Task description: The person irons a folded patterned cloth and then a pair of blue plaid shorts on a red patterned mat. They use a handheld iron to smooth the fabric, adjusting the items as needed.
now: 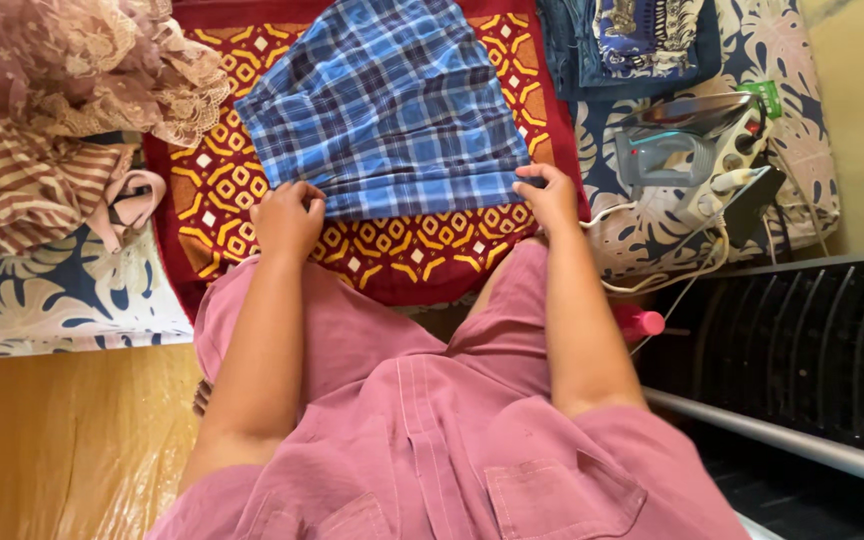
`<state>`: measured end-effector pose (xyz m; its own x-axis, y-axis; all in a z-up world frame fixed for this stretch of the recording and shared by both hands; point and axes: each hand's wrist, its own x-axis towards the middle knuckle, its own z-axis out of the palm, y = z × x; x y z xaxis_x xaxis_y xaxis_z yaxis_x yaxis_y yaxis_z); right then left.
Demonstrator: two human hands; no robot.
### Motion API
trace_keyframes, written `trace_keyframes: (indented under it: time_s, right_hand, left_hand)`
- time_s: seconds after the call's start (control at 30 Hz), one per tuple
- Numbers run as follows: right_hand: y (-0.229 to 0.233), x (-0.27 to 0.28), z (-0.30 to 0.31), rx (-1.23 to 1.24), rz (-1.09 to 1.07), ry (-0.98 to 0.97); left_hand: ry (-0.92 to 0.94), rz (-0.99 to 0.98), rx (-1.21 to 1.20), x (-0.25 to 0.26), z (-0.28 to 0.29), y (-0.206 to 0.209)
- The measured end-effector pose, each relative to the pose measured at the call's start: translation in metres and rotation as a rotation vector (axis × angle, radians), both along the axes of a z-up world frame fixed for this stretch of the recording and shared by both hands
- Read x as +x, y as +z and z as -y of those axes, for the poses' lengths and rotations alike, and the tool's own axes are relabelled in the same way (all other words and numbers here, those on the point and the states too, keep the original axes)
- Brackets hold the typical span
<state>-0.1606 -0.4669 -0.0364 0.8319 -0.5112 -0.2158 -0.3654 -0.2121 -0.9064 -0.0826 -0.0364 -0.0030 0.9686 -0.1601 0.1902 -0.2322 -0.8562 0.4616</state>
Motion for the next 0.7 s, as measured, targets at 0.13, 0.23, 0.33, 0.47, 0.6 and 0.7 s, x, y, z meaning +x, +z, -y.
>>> trace_keyframes:
  time_s: [0.13, 0.23, 0.33, 0.47, 0.6, 0.7]
  right_hand:
    - [0.004, -0.004, -0.005, -0.098, 0.190, -0.029]
    - [-0.004, -0.006, -0.004, -0.285, 0.212, -0.070]
    - [-0.008, -0.007, -0.005, -0.509, 0.283, -0.074]
    - [-0.012, -0.005, -0.004, -0.623, 0.249, -0.100]
    - [-0.013, 0.015, 0.004, -0.540, 0.324, -0.197]
    - [-0.014, 0.035, 0.015, -0.410, 0.291, -0.135]
  left_hand:
    - [0.000, 0.085, 0.129, -0.002, -0.001, 0.004]
    - [0.022, 0.147, 0.192, -0.004, 0.002, 0.003]
    - [0.061, 0.132, 0.162, -0.003, 0.003, 0.004]
    - [0.189, -0.121, -0.112, 0.007, -0.002, 0.005]
    - [0.193, -0.150, -0.272, 0.023, 0.000, 0.020]
    - [-0.096, -0.053, -0.373, 0.028, 0.016, 0.034]
